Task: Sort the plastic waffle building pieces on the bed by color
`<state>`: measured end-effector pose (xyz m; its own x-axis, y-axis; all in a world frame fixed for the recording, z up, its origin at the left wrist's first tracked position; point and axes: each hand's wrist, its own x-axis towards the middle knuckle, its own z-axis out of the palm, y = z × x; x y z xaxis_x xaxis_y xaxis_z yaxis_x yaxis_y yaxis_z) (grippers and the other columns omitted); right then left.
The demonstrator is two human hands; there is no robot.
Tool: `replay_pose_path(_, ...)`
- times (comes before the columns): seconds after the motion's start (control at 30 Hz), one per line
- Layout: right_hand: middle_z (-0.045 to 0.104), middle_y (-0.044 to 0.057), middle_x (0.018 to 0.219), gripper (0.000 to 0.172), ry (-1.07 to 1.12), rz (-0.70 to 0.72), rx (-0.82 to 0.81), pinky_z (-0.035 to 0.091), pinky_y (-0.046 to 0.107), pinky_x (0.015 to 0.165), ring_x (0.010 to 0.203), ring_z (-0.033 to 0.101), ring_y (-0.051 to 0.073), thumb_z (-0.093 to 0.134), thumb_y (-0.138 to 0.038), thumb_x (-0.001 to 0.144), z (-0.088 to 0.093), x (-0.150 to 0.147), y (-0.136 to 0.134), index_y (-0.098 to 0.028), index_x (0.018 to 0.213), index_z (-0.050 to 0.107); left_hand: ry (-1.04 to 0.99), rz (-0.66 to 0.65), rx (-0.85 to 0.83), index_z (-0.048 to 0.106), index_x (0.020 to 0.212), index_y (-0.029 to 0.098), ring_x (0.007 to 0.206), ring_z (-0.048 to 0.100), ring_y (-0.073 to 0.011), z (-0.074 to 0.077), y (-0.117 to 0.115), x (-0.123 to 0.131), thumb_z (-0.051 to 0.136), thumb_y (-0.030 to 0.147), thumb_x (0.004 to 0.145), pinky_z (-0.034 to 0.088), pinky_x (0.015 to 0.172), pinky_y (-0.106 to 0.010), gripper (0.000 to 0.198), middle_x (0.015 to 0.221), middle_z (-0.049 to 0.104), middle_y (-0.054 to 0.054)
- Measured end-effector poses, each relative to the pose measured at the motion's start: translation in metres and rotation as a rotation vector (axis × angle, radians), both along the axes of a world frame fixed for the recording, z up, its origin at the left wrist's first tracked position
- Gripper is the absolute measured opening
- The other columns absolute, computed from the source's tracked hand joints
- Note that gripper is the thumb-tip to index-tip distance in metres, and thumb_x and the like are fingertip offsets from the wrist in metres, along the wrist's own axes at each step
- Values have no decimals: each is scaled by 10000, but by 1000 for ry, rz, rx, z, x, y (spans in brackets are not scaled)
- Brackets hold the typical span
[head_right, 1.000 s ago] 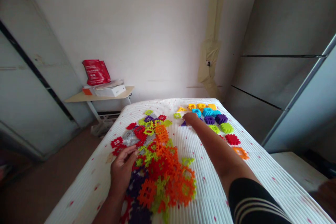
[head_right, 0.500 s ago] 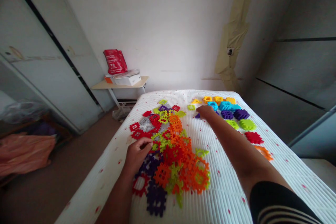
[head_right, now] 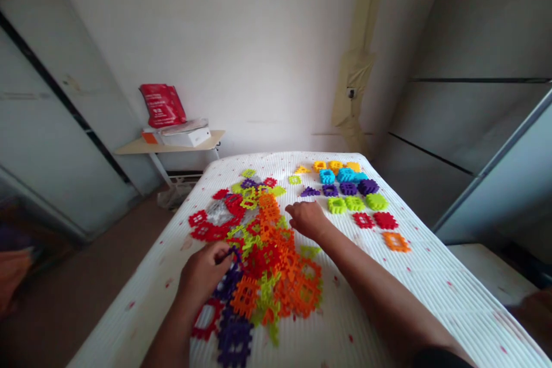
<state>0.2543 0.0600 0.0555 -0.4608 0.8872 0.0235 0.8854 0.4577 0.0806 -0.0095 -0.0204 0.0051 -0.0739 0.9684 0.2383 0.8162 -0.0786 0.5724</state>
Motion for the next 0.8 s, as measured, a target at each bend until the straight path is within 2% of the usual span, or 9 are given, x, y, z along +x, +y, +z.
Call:
replay_pose_path(0.1,665,65,1079,313,187,70,-56,448,274,722,915,627,213,532,-287,820,0,-4,-10,-242,1119,612,-263,66,74,593,724,207,597,584,-145,-4,4,-4,582,350,693,435,582,-230,147,637,627,16)
replay_pose_path(0.17,677,46,1045,295,391,130,-119,440,247,706,839,632,175,555,-305,815,3,-9,-14,-238,1091,633,-353,95,162,577,719,203,583,585,-148,-6,6,-4,591,364,673,453,572,-232,169,622,620,19)
replay_pose_path(0.23,686,44,984,287,595,193,-212,434,224,663,745,616,141,562,-320,815,7,-16,-18,-207,1065,649,-351,91,270,580,736,206,604,599,-149,-6,6,-1,587,340,672,470,594,-235,148,660,637,13)
replay_pose_path(0.33,673,52,929,372,772,275,-366,416,206,594,682,566,122,609,-386,779,13,-30,-26,-155,1069,642,-205,16,459,573,739,213,674,618,-149,-4,2,10,576,263,693,487,665,-243,68,747,659,-8)
replay_pose_path(0.43,641,21,843,472,773,336,-465,386,198,564,664,517,114,675,-459,704,16,-43,-34,-140,1050,636,-36,-125,599,553,709,215,747,630,-157,-1,-3,23,561,190,716,496,728,-256,27,774,661,-31)
replay_pose_path(0.6,570,-40,731,356,710,389,-571,340,179,557,653,471,91,669,-406,720,14,-52,-38,-156,971,650,122,-257,714,554,737,213,772,637,-155,2,-9,36,517,143,771,512,738,-254,87,790,659,-54)
replay_pose_path(0.8,586,-44,708,311,495,440,-444,310,178,521,615,490,85,689,-375,679,20,-48,-38,-176,915,653,140,-314,742,570,748,206,799,644,-148,-2,-11,42,473,65,770,517,767,-245,173,818,660,-59)
